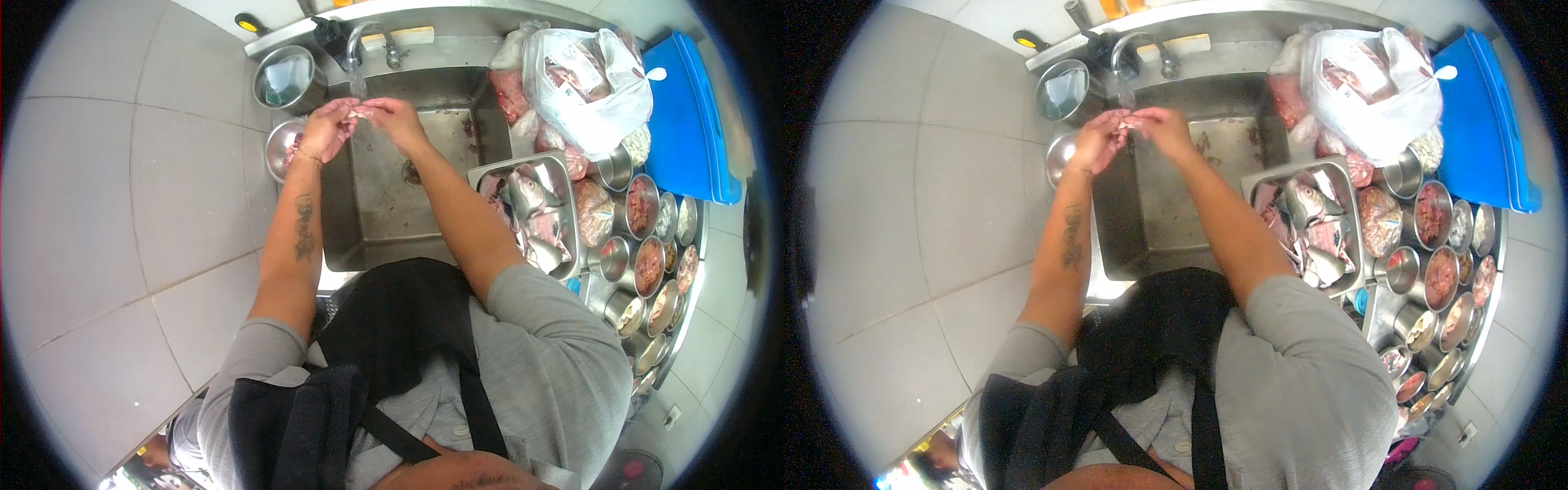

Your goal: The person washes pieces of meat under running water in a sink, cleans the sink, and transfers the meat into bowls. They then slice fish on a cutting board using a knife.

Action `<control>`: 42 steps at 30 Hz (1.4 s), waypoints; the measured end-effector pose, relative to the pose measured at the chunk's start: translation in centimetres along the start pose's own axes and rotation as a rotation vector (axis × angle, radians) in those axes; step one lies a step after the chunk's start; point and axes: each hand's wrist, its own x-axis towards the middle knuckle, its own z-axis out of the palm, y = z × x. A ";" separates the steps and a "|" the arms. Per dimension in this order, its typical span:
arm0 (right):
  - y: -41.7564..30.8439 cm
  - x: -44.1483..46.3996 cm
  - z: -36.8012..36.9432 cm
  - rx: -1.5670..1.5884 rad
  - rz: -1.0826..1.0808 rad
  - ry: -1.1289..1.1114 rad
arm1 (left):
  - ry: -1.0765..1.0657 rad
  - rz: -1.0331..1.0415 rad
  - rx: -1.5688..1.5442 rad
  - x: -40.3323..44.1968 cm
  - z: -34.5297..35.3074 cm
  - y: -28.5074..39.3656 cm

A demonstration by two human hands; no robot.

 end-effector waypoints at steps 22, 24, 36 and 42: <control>-1.4 2.2 -0.8 0.318 0.255 -0.133 | 0.080 -0.156 0.021 -0.4 1.6 2.5; -1.5 2.1 -0.8 0.316 0.274 -0.125 | 0.061 -0.182 0.005 -0.3 1.3 1.9; -1.0 1.8 -1.2 0.120 0.011 0.087 | -0.125 -0.096 -0.125 -0.2 2.1 1.7; -2.1 0.0 -0.3 -0.418 -0.370 0.165 | -0.077 -0.003 -0.018 0.6 1.9 0.8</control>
